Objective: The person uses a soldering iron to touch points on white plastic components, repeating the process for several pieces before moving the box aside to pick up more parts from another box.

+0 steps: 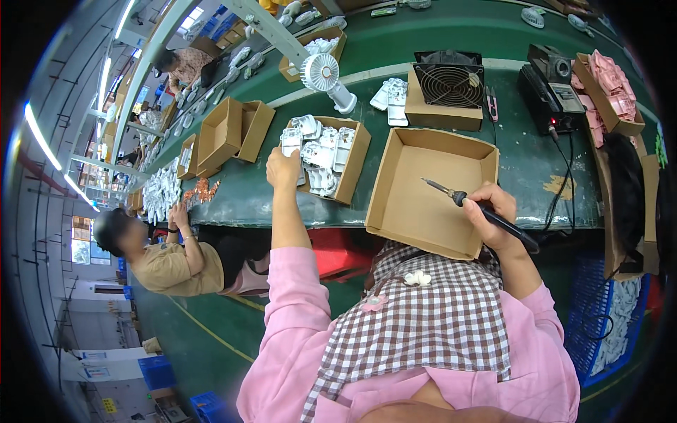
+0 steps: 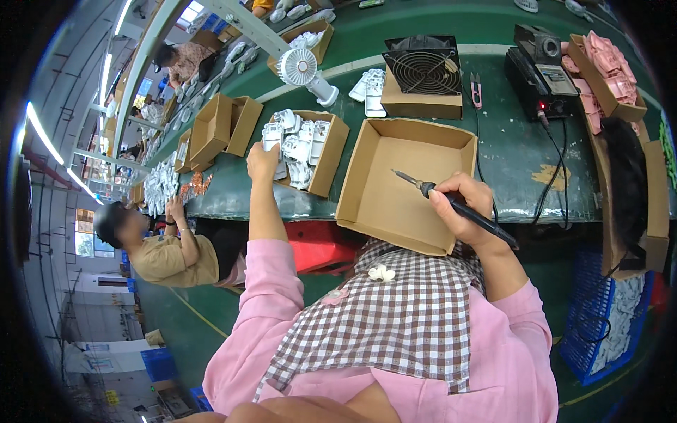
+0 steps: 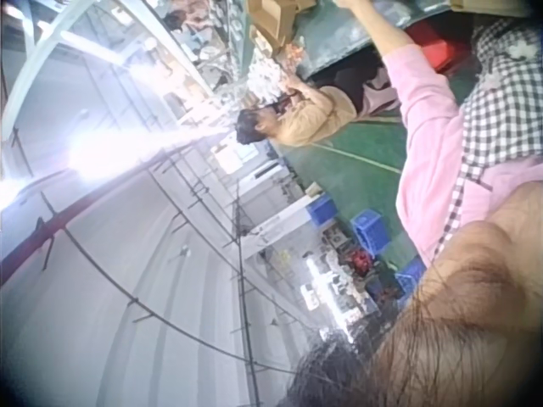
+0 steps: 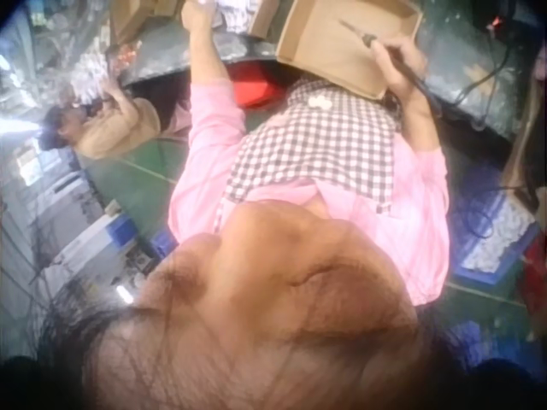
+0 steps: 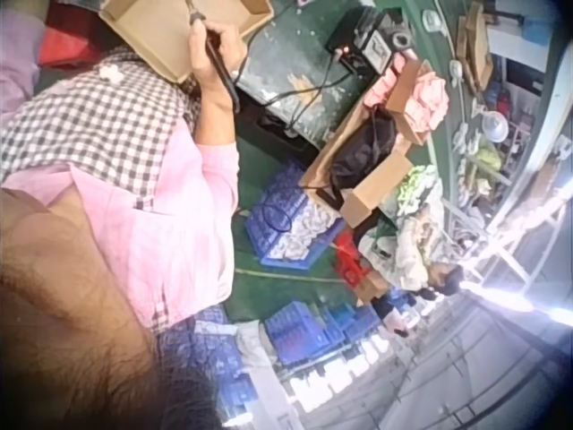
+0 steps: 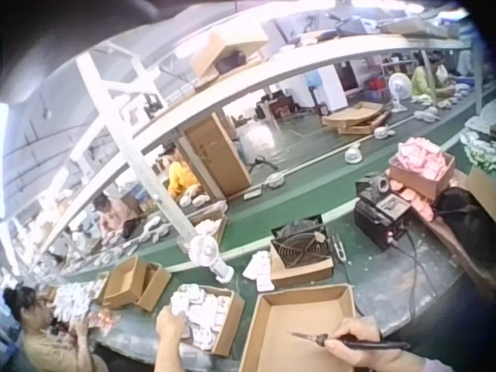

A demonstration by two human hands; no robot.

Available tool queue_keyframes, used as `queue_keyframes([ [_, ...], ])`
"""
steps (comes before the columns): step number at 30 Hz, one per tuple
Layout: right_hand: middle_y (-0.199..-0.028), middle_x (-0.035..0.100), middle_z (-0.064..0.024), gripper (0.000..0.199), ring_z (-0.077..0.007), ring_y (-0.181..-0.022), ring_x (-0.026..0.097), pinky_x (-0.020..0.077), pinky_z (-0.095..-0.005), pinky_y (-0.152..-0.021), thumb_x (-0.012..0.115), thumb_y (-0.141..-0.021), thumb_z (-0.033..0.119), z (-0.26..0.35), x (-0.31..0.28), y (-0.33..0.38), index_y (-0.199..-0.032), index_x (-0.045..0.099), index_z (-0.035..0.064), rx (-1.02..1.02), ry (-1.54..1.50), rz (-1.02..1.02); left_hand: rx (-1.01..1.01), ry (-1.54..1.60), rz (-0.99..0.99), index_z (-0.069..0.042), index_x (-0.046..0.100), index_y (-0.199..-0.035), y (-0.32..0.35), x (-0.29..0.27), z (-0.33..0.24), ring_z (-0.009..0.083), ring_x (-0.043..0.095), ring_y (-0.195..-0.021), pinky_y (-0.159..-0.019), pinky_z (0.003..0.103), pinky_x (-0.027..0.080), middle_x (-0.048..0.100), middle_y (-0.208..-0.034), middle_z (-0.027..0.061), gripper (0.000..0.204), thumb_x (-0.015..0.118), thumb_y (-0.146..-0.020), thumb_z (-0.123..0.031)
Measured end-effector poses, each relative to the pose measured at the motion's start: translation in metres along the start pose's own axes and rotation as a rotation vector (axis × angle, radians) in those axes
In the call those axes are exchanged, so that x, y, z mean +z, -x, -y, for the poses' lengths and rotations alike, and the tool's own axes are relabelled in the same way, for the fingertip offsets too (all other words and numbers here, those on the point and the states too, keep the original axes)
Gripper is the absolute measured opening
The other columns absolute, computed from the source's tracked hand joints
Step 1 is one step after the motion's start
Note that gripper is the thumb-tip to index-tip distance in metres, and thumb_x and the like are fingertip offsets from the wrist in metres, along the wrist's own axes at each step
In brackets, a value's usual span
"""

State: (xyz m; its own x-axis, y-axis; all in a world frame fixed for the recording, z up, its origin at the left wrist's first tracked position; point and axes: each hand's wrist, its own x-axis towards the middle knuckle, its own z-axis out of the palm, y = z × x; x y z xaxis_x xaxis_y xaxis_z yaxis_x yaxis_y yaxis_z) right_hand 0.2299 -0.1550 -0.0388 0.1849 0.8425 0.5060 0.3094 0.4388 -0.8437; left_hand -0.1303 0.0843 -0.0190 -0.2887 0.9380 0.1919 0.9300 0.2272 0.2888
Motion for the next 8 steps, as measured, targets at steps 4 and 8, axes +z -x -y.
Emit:
queue_keyframes([
  [4, -0.066, 0.060, -0.0081, 0.013, -0.0163, -0.053, 0.056, 0.0412, -0.0266, -0.050, 0.069, -0.079, 0.012, 0.000, 0.000, 0.000, -0.080, 0.059, 0.0035, -0.007, -0.020, 0.002, 0.024, -0.034, -0.019, -0.001, 0.062, -0.105, -0.005, 0.004, -0.001, 0.0380, 0.061, -0.102, -0.085, 0.048, 0.049, 0.065, -0.105, 0.0205, 0.043, 0.070, -0.077, -0.033],
  [8, -0.066, 0.060, -0.0081, 0.013, -0.0166, -0.053, 0.056, 0.0411, -0.0266, -0.049, 0.069, -0.080, 0.012, 0.001, 0.000, -0.001, -0.080, 0.059, 0.0035, -0.024, -0.017, 0.001, -0.012, -0.102, 0.019, -0.004, 0.057, -0.116, -0.015, 0.009, 0.005, 0.0404, 0.056, -0.109, -0.089, 0.048, 0.047, 0.061, -0.116, 0.0194, 0.051, 0.071, -0.076, -0.033],
])
